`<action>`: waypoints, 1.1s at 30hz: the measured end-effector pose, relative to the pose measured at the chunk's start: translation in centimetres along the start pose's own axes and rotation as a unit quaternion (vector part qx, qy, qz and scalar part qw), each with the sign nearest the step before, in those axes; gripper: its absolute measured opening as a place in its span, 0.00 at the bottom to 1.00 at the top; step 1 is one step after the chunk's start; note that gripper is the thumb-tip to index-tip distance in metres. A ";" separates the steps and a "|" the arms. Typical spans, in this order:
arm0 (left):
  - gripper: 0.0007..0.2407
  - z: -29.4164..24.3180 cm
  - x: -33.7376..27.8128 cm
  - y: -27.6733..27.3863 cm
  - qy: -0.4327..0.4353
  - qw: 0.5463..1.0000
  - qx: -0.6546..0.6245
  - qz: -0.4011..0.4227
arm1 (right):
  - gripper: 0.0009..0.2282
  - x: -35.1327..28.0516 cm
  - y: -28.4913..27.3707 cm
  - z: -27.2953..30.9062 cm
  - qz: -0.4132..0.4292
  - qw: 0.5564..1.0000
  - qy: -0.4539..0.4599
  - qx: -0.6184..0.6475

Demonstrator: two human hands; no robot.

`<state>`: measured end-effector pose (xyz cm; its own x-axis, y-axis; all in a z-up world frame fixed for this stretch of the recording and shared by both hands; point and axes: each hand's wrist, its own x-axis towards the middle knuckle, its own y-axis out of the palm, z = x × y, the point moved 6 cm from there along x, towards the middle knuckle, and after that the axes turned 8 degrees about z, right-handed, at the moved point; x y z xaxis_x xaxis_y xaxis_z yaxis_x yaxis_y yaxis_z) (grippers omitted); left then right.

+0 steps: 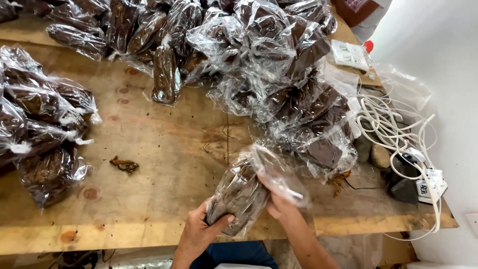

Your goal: Packaging brown rectangular blocks into individual plastic bags and sealing them on a wooden table.

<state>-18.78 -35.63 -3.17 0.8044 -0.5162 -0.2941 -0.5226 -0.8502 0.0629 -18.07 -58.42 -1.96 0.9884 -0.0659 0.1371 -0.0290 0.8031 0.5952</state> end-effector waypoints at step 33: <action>0.17 0.3 -2.3 -4.2 0.221 0.944 0.242 0.020 | 0.05 3.6 -3.0 11.4 -0.010 0.850 -0.006 -0.527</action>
<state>-18.54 -30.87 -3.05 0.7640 -0.6313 0.1335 -0.5376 -0.7372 -0.4094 -16.13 -67.86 5.79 0.9853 -0.0862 0.1475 0.1436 0.8859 -0.4410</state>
